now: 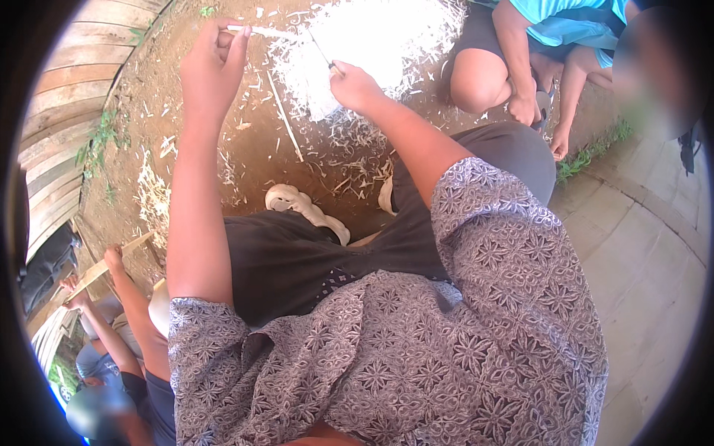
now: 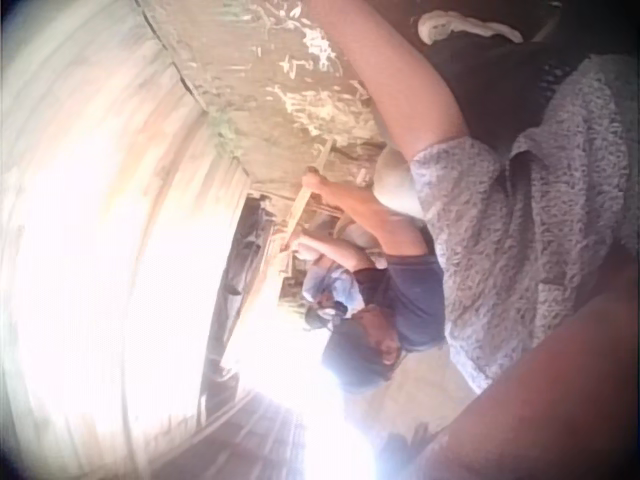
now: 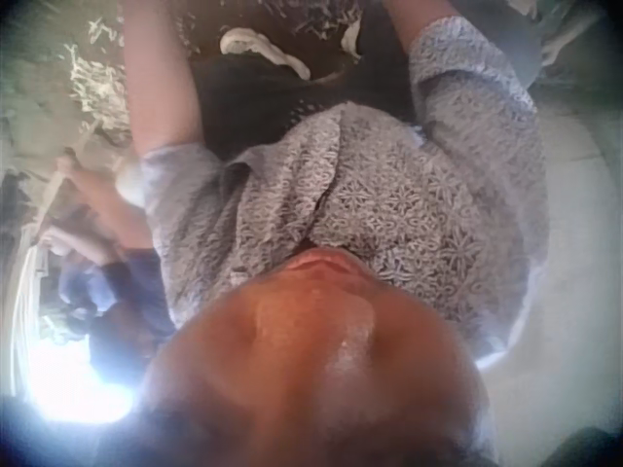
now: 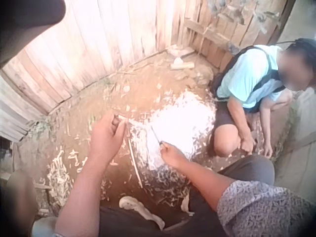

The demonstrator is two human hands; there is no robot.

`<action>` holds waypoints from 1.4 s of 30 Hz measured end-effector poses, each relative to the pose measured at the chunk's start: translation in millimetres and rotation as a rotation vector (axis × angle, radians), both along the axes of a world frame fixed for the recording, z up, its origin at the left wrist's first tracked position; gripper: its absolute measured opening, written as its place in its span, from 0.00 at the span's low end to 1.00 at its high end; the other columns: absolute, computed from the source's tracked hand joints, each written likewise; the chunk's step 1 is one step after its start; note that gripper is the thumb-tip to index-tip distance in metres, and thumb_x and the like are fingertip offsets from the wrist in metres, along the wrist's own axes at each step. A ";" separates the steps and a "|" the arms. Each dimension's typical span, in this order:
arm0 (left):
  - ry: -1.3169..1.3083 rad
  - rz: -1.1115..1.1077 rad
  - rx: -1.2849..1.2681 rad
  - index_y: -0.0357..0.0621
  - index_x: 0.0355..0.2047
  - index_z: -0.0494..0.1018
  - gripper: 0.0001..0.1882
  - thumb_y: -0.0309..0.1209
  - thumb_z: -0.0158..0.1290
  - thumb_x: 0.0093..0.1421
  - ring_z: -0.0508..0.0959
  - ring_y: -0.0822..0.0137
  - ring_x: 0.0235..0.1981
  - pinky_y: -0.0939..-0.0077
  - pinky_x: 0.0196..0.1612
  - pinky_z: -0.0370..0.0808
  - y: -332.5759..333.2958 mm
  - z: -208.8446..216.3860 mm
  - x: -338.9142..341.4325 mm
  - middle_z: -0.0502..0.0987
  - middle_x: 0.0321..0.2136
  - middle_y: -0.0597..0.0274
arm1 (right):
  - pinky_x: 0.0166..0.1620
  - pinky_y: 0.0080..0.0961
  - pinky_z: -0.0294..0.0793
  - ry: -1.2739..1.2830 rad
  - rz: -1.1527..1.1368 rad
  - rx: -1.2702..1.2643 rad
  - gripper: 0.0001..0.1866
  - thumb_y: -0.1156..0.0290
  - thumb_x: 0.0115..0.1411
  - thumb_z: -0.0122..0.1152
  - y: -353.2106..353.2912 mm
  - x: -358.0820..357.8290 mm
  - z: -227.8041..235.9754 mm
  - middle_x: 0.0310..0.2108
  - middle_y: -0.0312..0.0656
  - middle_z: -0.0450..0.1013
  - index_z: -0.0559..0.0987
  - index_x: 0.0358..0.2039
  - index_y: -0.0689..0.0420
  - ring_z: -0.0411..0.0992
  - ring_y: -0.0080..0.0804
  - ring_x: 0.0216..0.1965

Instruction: The person sits on the ground and uses a knife to peel the outer layer off a thin bamboo stick. They hold the stick with their left hand and scrape downwards with the knife in their right hand, creating a pile of shavings on the ground.

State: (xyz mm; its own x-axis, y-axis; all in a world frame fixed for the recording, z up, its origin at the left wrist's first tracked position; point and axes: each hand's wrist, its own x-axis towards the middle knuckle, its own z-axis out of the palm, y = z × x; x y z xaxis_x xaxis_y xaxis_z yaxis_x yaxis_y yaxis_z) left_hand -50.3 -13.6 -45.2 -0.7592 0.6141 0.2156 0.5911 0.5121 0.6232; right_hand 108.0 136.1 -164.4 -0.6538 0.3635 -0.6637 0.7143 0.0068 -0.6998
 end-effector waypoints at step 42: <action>-0.059 -0.056 0.102 0.42 0.37 0.77 0.07 0.32 0.58 0.61 0.80 0.41 0.37 0.53 0.40 0.76 -9.7 5.8 -22.0 0.81 0.34 0.43 | 0.49 0.49 0.76 0.095 0.341 0.736 0.19 0.65 0.69 0.49 17.1 -21.3 -23.8 0.42 0.58 0.80 0.69 0.59 0.51 0.78 0.61 0.44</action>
